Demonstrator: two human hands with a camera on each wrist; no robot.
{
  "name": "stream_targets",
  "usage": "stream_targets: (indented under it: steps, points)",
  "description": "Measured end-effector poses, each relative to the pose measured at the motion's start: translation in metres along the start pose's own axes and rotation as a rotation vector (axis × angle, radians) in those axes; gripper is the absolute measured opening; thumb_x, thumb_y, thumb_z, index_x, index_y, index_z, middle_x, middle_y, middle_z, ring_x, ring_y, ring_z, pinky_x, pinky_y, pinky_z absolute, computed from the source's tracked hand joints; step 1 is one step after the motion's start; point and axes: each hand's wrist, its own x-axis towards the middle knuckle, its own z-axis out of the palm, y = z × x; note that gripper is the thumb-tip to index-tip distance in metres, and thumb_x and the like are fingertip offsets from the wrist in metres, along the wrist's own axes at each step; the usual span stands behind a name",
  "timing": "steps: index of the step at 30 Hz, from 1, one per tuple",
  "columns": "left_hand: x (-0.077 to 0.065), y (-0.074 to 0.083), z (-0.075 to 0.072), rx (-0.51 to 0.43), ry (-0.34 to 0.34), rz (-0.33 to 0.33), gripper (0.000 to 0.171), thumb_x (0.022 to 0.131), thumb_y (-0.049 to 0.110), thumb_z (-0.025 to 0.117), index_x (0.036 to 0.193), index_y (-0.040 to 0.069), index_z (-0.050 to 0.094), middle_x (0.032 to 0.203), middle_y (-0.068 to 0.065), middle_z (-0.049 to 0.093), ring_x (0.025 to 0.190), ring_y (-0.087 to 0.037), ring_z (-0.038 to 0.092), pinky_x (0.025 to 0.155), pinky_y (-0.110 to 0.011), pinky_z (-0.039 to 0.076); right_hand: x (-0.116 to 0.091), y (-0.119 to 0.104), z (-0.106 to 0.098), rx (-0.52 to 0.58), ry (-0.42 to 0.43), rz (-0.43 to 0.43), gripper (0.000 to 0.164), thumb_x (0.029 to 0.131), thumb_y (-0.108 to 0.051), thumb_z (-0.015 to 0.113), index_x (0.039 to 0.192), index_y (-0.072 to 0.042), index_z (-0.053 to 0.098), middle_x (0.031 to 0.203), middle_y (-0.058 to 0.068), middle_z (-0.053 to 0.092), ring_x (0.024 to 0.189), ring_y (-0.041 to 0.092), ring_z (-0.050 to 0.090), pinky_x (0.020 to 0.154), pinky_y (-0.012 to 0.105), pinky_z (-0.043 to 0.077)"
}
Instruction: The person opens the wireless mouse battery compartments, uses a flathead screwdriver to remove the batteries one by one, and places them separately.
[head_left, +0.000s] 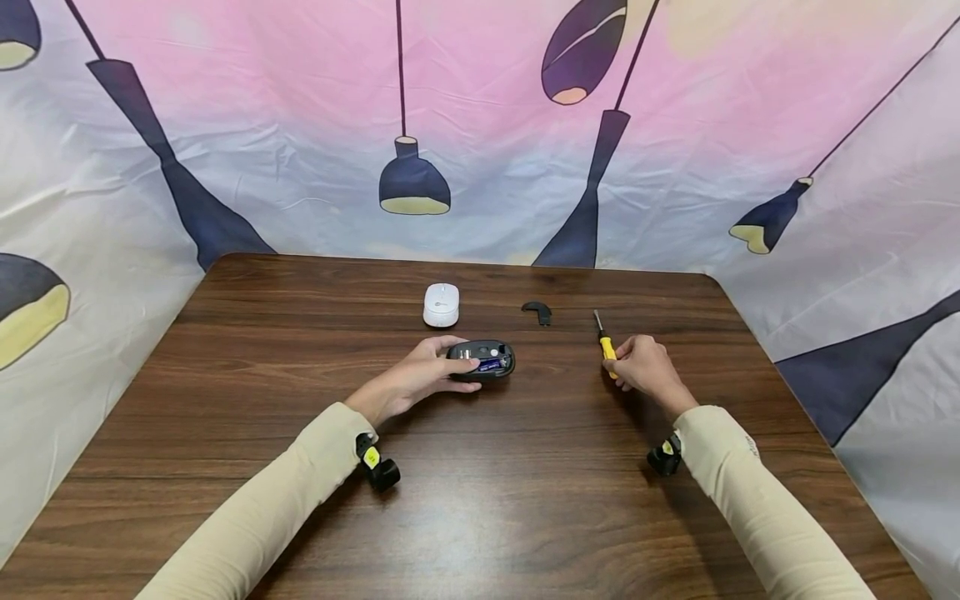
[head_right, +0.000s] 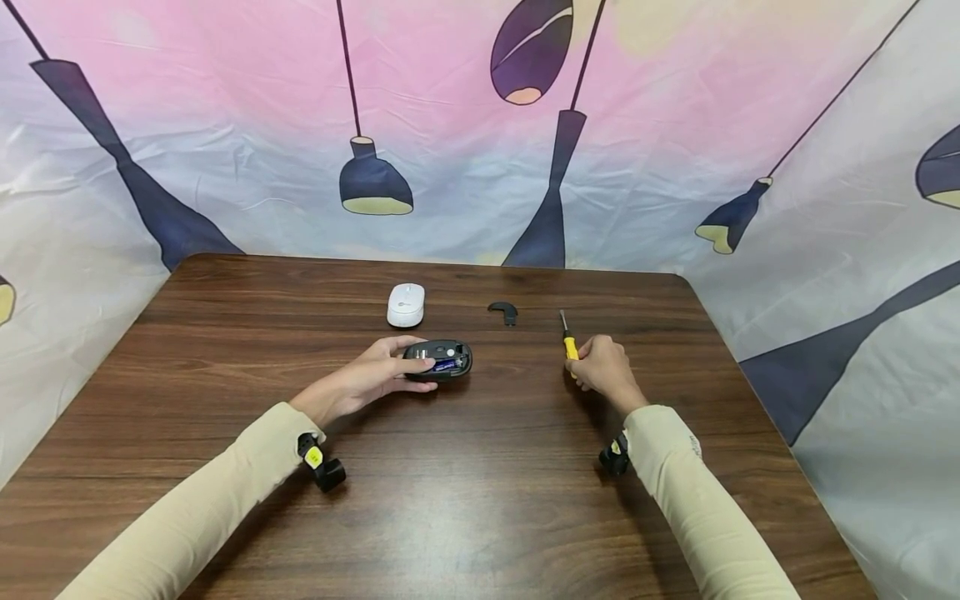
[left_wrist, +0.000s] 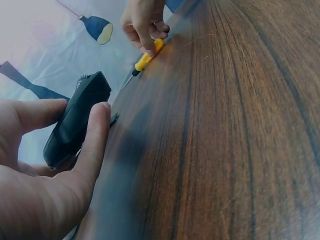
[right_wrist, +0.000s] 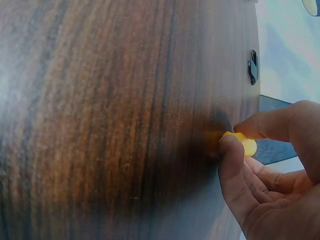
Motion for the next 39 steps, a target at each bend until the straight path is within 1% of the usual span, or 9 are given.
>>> stream_targets:
  steps: [5, 10, 14, 17, 19, 22, 27, 33, 39]
  points:
    - [0.001, 0.0, 0.0, 0.003, 0.001, -0.004, 0.053, 0.098, -0.002, 0.062, 0.144, -0.009, 0.036, 0.141, -0.029, 0.043, 0.113, -0.044, 0.063, 0.095, -0.042, 0.058, -0.001, -0.001, -0.002, -0.004, -0.019, 0.013, 0.027, 0.095, -0.016, 0.071, 0.103, 0.008, 0.06, 0.075, 0.013, 0.071, 0.057, 0.013, 0.065, 0.053, 0.029, 0.059]
    - [0.002, 0.001, -0.001, 0.003, 0.002, -0.005, 0.053, 0.098, -0.002, 0.062, 0.144, -0.009, 0.036, 0.142, -0.028, 0.043, 0.109, -0.037, 0.065, 0.095, -0.042, 0.058, -0.003, -0.003, -0.005, -0.025, -0.027, 0.023, 0.034, 0.096, -0.022, 0.071, 0.109, 0.007, 0.059, 0.081, 0.014, 0.07, 0.063, 0.016, 0.065, 0.055, 0.029, 0.059]
    - [0.002, 0.001, -0.001, 0.002, 0.002, -0.005, 0.053, 0.098, -0.002, 0.062, 0.144, -0.009, 0.036, 0.142, -0.029, 0.043, 0.11, -0.04, 0.065, 0.095, -0.042, 0.058, -0.004, -0.005, -0.008, -0.097, 0.011, 0.008, 0.039, 0.095, -0.03, 0.072, 0.109, 0.004, 0.061, 0.091, 0.016, 0.068, 0.071, 0.021, 0.064, 0.061, 0.033, 0.057]
    - [0.002, 0.002, 0.0, 0.003, 0.0, -0.006, 0.054, 0.098, -0.002, 0.062, 0.144, -0.009, 0.035, 0.142, -0.029, 0.042, 0.113, -0.043, 0.063, 0.095, -0.041, 0.058, -0.005, -0.01, -0.01, -0.145, 0.047, -0.022, 0.041, 0.094, -0.034, 0.073, 0.108, 0.003, 0.063, 0.097, 0.016, 0.066, 0.078, 0.024, 0.063, 0.067, 0.036, 0.054]
    - [0.001, 0.002, 0.001, 0.006, 0.001, -0.007, 0.054, 0.098, -0.002, 0.061, 0.145, -0.009, 0.035, 0.142, -0.029, 0.042, 0.115, -0.045, 0.062, 0.095, -0.041, 0.058, -0.007, -0.015, -0.01, -0.151, 0.062, -0.053, 0.039, 0.093, -0.034, 0.073, 0.105, 0.002, 0.063, 0.097, 0.015, 0.066, 0.079, 0.025, 0.061, 0.068, 0.037, 0.052]
    - [0.001, 0.003, 0.002, 0.008, 0.004, -0.004, 0.053, 0.099, -0.002, 0.061, 0.144, -0.009, 0.036, 0.142, -0.029, 0.042, 0.114, -0.045, 0.063, 0.095, -0.04, 0.058, -0.008, -0.024, -0.009, -0.127, 0.064, -0.117, 0.032, 0.093, -0.029, 0.074, 0.101, 0.001, 0.065, 0.09, 0.011, 0.065, 0.076, 0.023, 0.061, 0.064, 0.034, 0.05]
    - [0.002, 0.003, 0.003, 0.003, 0.005, 0.005, 0.05, 0.098, -0.003, 0.061, 0.142, -0.01, 0.038, 0.14, -0.03, 0.044, 0.111, -0.046, 0.064, 0.095, -0.041, 0.058, -0.011, -0.041, -0.003, -0.049, 0.032, -0.245, 0.019, 0.093, -0.021, 0.074, 0.096, -0.002, 0.07, 0.083, 0.006, 0.066, 0.071, 0.019, 0.059, 0.062, 0.031, 0.049]
    - [0.002, 0.003, 0.004, 0.01, 0.003, 0.008, 0.051, 0.099, -0.001, 0.061, 0.143, -0.01, 0.038, 0.141, -0.03, 0.043, 0.114, -0.047, 0.062, 0.095, -0.041, 0.057, -0.012, -0.056, 0.007, 0.038, -0.009, -0.384, 0.011, 0.094, -0.015, 0.075, 0.099, -0.005, 0.076, 0.086, 0.004, 0.07, 0.074, 0.018, 0.061, 0.062, 0.029, 0.049]
    - [0.002, 0.002, 0.005, 0.006, 0.017, 0.014, 0.05, 0.099, -0.003, 0.06, 0.143, -0.011, 0.037, 0.141, -0.03, 0.044, 0.113, -0.047, 0.063, 0.095, -0.041, 0.058, -0.01, -0.067, 0.02, 0.116, -0.026, -0.519, 0.013, 0.092, -0.01, 0.077, 0.102, -0.003, 0.078, 0.093, 0.005, 0.068, 0.075, 0.017, 0.06, 0.059, 0.025, 0.049]
